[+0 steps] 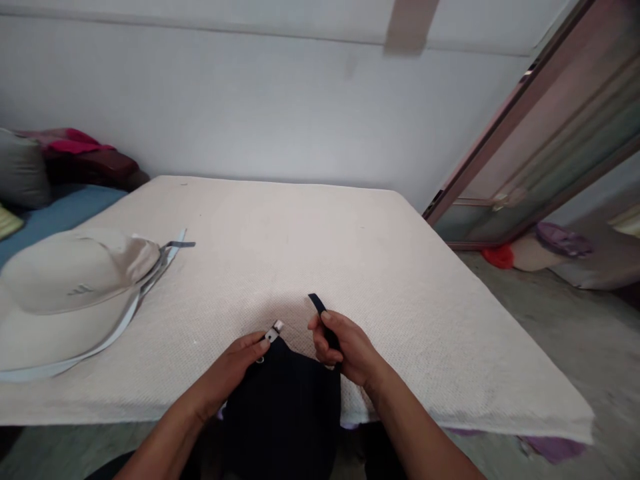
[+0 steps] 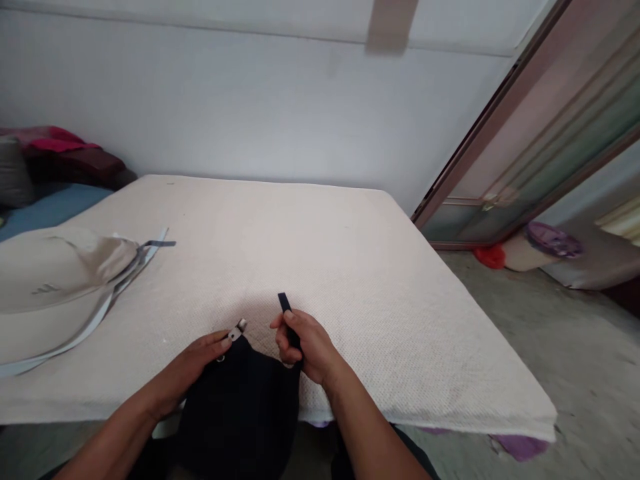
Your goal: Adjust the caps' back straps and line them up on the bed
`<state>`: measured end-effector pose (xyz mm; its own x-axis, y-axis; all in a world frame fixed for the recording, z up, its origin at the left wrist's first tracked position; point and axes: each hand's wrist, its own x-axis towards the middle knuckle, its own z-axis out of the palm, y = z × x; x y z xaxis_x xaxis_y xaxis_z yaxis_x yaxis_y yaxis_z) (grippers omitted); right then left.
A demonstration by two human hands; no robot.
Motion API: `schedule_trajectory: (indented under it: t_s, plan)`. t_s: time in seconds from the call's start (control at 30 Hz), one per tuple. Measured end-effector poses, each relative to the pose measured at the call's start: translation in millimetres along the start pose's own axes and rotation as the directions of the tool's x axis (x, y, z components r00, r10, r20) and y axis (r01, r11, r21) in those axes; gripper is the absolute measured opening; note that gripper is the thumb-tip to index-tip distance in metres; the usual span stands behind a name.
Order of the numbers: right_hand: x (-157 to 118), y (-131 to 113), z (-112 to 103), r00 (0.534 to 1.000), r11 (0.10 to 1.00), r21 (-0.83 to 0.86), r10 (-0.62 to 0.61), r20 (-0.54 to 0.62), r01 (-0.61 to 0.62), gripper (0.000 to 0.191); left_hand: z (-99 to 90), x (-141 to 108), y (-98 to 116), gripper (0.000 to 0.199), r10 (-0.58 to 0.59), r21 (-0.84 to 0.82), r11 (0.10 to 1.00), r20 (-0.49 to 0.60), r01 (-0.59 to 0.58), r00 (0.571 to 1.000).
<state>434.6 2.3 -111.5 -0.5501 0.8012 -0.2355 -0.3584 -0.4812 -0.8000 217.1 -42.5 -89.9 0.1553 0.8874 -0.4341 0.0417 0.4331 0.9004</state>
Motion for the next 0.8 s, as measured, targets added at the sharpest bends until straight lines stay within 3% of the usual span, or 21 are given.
schedule_trajectory:
  t_s: [0.13, 0.37, 0.57, 0.8]
  plan:
    - [-1, -1, 4, 1.000, 0.996, -0.087, -0.005, 0.004, 0.005, 0.035, 3.6, 2, -4, 0.022, -0.090, -0.171, 0.980, 0.054, 0.098, 0.994]
    - [1, -5, 0, 0.999, 0.997, -0.058, -0.042, 0.024, 0.043, 0.016, 4.5, 1, -7, 0.025, -0.122, -0.273, 0.948, 0.159, 0.163, 0.980]
    - [4, -8, -9, 0.998, 0.985, 0.169, -0.022, 0.052, 0.013, 0.010, 7.6, 1, -5, 0.025, -0.118, -0.174, 0.976, 0.103, 0.134, 0.988]
    - [3, -6, 0, 0.998, 0.997, 0.071, 0.015, 0.068, -0.020, 0.019, 13.7, 3, -4, 0.032, -0.052, -0.109, 0.992, 0.167, 0.070, 0.985]
